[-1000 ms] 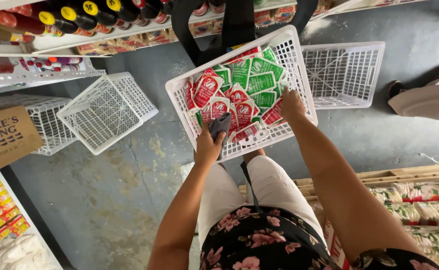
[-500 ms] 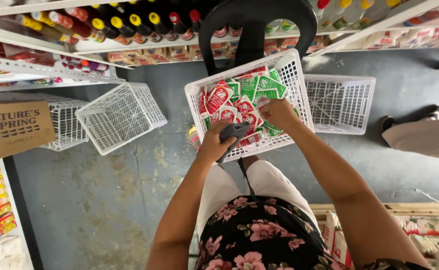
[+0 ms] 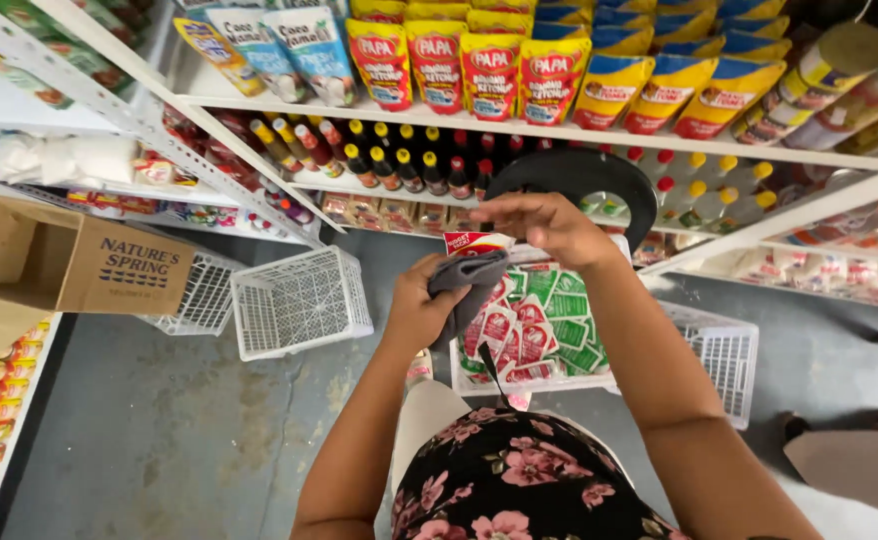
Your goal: Wiping down individual sauce pouches with a cloth and organizing them on a grocery shelf.
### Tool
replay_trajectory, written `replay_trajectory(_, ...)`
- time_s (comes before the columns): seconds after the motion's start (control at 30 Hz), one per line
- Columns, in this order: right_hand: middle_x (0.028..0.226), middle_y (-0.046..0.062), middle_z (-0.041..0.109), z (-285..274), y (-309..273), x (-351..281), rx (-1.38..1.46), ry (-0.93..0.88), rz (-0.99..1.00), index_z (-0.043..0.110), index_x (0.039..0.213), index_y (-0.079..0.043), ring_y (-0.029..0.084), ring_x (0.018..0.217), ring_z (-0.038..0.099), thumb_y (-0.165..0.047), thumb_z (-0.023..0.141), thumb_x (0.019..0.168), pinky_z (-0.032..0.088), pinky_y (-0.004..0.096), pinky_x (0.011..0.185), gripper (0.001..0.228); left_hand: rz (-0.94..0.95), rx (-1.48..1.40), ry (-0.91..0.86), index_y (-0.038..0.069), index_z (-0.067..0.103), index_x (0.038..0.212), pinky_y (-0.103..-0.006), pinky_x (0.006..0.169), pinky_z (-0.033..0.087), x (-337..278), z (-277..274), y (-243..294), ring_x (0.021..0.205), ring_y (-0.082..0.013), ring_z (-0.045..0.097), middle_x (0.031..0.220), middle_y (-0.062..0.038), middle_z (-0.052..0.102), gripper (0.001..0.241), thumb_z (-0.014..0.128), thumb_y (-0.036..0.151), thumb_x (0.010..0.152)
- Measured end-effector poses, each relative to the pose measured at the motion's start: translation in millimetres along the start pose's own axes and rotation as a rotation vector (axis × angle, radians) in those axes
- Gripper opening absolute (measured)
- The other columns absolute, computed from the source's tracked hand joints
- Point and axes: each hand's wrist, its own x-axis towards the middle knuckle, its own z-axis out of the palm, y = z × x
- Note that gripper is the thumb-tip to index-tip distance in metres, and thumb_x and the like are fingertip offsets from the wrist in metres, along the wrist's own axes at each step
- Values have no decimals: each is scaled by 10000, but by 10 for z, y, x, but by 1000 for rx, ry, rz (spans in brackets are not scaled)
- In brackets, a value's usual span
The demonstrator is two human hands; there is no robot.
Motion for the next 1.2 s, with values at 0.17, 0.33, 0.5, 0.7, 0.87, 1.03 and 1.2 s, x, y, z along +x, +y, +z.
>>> replay_trajectory(0.17, 1449, 154, 625, 502, 39, 180, 333, -107, -264, 510, 1495, 54, 255, 1369, 586, -582, 713, 952, 444, 408, 1186, 861, -174, -498, 52, -15, 726, 1148, -301, 841, 563, 81, -346, 263, 912, -109, 682, 1019, -41, 768, 292, 759, 78, 873)
replay_trajectory(0.33, 1366, 225, 638, 820, -81, 425, 665, 153, -143, 534, 1423, 93, 346, 1265, 613, -434, 583, 1102, 473, 510, 1120, 619, -96, -423, 98, 8, 722, 1180, -298, 854, 560, 139, -726, 414, 932, -125, 677, 1042, -47, 765, 288, 758, 94, 907)
replay_trajectory(0.5, 1398, 122, 633, 1186, -604, 636, 823, 368, -39, 534, 1442, -60, 265, 1278, 609, -409, 483, 1018, 462, 475, 1107, 552, 259, -32, 428, 67, 643, 1332, -367, 1084, 509, 271, -1156, 995, 1295, -242, 642, 1395, -144, 640, 368, 658, 25, 967)
replay_trajectory(0.7, 1395, 160, 655, 1113, -197, 901, 768, 374, -106, 499, 1463, 11, 292, 1279, 637, -322, 438, 1071, 498, 468, 1124, 518, 588, 527, 257, 129, 641, 1395, -534, 1196, 375, 475, -1130, 1004, 1462, -380, 463, 1604, -156, 451, 582, 588, 8, 828)
replay_trajectory(0.87, 1315, 155, 661, 1215, -743, 1071, 947, 210, -139, 499, 1530, -129, 279, 1143, 675, -358, 403, 1095, 539, 417, 1013, 500, 631, 548, 119, 131, 685, 1329, -587, 1210, 343, 332, -1207, 668, 1510, -346, 431, 1564, -105, 512, 437, 563, 75, 912)
replay_trajectory(1.03, 1368, 150, 647, 1111, -695, 1305, 728, 387, -218, 502, 1515, -52, 267, 1190, 658, -393, 414, 1116, 527, 435, 1062, 532, 619, 400, -87, 116, 699, 1275, -517, 1175, 412, 142, -1435, 45, 1492, -366, 487, 1539, -96, 566, 472, 543, 2, 844)
replay_trajectory(1.2, 1226, 212, 675, 1052, -871, 1307, 680, 397, -293, 620, 1317, 6, 360, 1121, 679, -472, 407, 1119, 566, 500, 995, 559, 381, -225, -191, 71, 745, 1250, -462, 1153, 548, 311, -1749, -78, 1362, -306, 681, 1491, -137, 672, 471, 530, -67, 855)
